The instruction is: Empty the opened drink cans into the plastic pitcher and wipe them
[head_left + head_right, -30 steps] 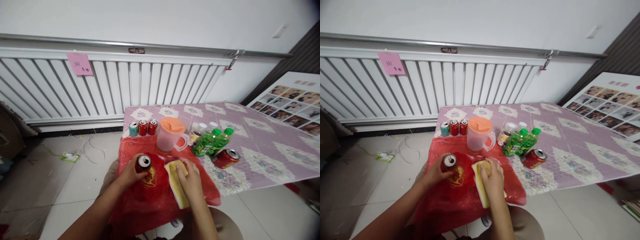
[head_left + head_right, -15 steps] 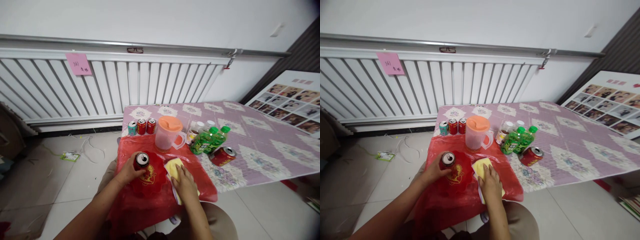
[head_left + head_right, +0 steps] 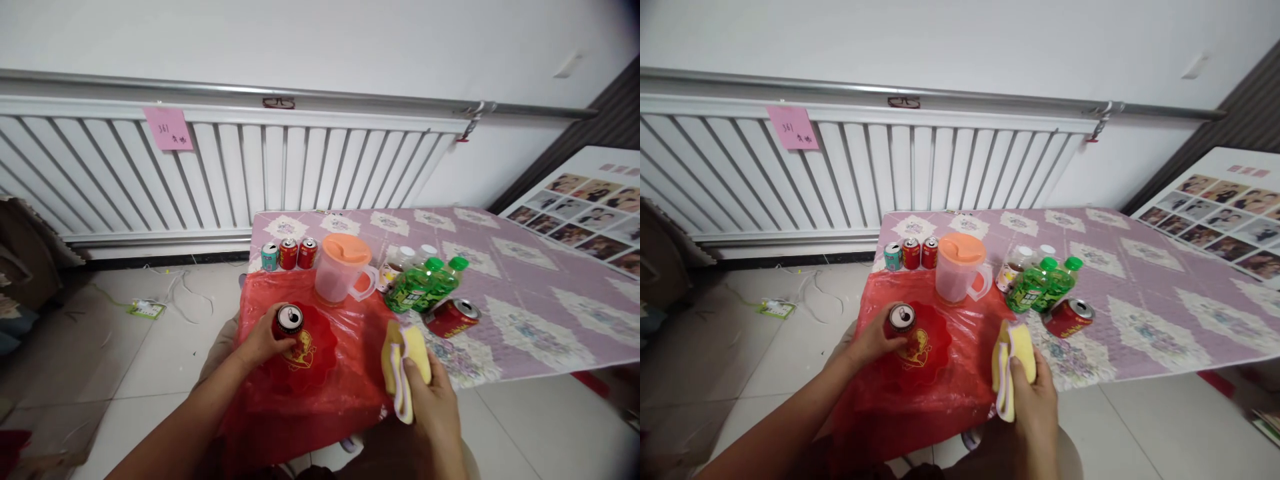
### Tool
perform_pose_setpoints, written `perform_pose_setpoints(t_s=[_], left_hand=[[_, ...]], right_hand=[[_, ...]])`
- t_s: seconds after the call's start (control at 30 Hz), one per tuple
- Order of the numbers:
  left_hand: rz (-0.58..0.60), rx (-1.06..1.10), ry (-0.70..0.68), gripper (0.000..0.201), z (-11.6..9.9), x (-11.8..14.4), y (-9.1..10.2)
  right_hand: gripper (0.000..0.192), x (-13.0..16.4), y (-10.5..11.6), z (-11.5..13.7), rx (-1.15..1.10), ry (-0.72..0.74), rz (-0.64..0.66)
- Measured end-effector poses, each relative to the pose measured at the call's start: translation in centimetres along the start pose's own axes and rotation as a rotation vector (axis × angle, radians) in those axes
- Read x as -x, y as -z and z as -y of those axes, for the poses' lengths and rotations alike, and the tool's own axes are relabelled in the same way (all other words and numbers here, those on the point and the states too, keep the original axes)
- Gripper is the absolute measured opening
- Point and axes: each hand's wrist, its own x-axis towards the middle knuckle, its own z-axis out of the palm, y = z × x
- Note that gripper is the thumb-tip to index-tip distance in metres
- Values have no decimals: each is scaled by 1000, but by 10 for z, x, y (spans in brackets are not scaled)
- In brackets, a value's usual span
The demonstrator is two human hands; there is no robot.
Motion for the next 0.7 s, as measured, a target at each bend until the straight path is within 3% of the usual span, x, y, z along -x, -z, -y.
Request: perform_pose_setpoints(t_s=[0.07, 0.13, 0.33, 0.4, 0.57, 0.7], left_hand=[[-6, -6, -7, 75, 0, 0, 0], [-5, -11, -4, 74, -1, 1, 1], [-6, -3, -33, 71, -4, 1, 1], [-12, -6, -49, 71, -3, 1, 1], [0, 6, -60, 72, -1, 0, 1], [-1, 24, -47, 74, 0, -1, 1]], right_hand=[[77, 12, -1, 15, -58, -81, 69], [73, 23, -10, 31, -19, 2, 129], [52, 33, -64, 80, 243, 639, 382], [51, 30, -82, 98, 383, 783, 398], [57, 38, -114, 133, 882, 864, 414], [51, 51, -123, 142, 1064, 933, 495]])
